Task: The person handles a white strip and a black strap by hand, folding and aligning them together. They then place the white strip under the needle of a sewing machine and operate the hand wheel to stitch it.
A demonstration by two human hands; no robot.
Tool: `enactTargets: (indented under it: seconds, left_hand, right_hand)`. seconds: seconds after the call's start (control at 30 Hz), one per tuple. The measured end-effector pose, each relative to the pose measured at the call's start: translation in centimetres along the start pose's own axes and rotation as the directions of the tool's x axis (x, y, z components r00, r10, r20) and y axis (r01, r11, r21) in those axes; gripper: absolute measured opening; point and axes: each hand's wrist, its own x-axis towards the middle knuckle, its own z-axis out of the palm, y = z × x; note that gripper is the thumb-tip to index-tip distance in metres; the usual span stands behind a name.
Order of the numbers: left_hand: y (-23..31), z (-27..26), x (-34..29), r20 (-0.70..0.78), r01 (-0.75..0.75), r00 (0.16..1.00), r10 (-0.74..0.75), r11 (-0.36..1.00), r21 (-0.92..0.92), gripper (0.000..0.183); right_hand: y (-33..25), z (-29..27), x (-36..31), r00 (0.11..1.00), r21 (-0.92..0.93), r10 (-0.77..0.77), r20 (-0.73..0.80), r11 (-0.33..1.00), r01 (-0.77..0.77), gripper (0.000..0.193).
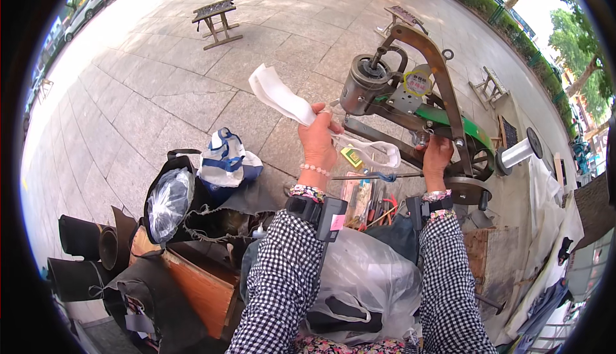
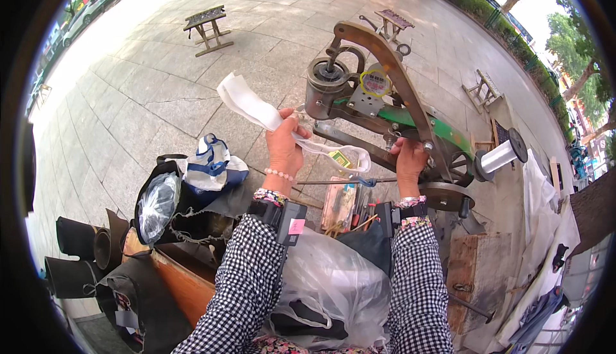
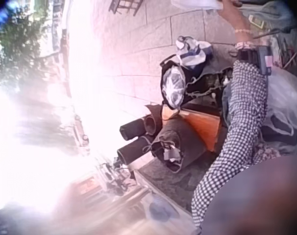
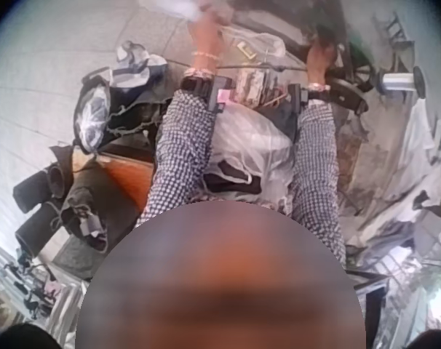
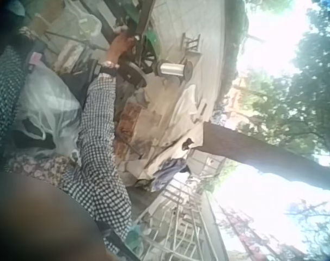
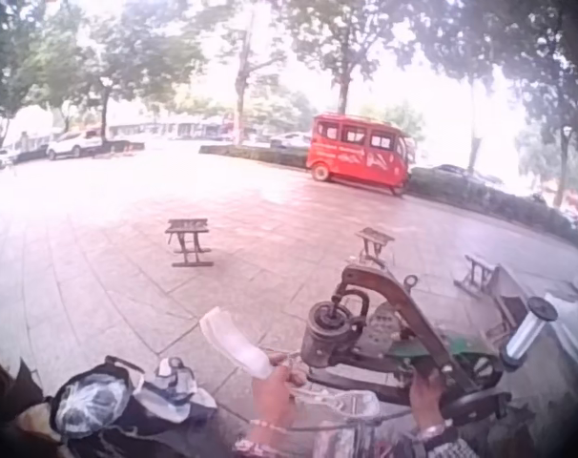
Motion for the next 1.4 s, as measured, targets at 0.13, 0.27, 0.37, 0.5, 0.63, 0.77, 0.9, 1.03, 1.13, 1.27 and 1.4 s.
enactTargets:
  seconds: [0.13,0.27,0.37,0.5,0.63,0.77,0.9,1.03,1.13,1.27,1.4]
  left_hand:
    - [1.8,-0.9,-0.3,-0.155,-0.073,0.985,0.077,0.997,0.030,0.032]
    - [-0.2,-2.4,-1.1,-0.309,-0.025,0.947,0.090,0.978,0.208,0.036]
    - [-1.8,-3.9,-2.5,-0.214,0.260,0.951,-0.223,0.952,0.164,0.030]
    - [-2.0,-2.4,-6.2,-0.136,0.419,0.908,-0.397,0.874,0.248,0.030]
    - [-4.6,-1.6,-9.3,0.008,0.352,0.929,-0.370,0.890,0.289,0.036]
    - [-5.7,-1.4,-10.5,0.039,0.276,0.948,-0.315,0.880,0.386,0.040]
    - [-6.3,-1.4,-11.7,-0.038,0.416,0.903,-0.428,0.846,0.335,0.042]
    - [-7.4,-1.9,-13.7,0.137,0.194,0.942,-0.306,0.830,0.523,0.051]
    - [-7.2,-1.1,-14.6,0.197,0.105,0.945,-0.263,0.810,0.577,0.052]
    - [-6.7,-1.3,-14.4,0.225,0.041,0.946,-0.235,0.774,0.632,0.052]
    - [-6.5,-1.2,-12.5,0.202,0.065,0.956,-0.212,0.827,0.559,0.051]
  right_hand:
    - [-0.1,-0.2,0.4,1.000,0.031,0.023,0.005,0.999,-0.023,0.036]
    - [2.2,-0.5,0.8,0.997,0.136,0.070,-0.022,0.989,-0.066,0.022]
    - [0.6,-0.4,0.4,0.994,0.123,0.109,-0.025,0.987,-0.105,0.028]
    - [-1.1,0.0,-0.1,0.985,0.101,0.172,0.025,0.980,-0.173,0.026]
    - [0.1,-1.0,0.6,0.987,0.017,0.155,0.040,0.988,-0.156,0.025]
    - [-1.0,0.3,-0.2,0.993,-0.047,0.057,0.101,0.998,-0.052,0.026]
    - [-1.9,-0.1,-0.2,0.992,-0.202,0.059,0.110,0.979,-0.036,0.026]
    - [-1.2,-0.4,0.4,0.990,-0.280,-0.010,0.144,0.959,0.050,0.036]
    - [-0.6,-0.3,0.5,0.988,-0.301,-0.013,0.153,0.952,0.059,0.035]
    - [-0.9,0.2,0.2,0.983,-0.155,-0.041,0.177,0.985,0.069,0.029]
    - [-1.0,-0.1,0.1,0.979,-0.141,-0.022,0.201,0.989,0.051,0.024]
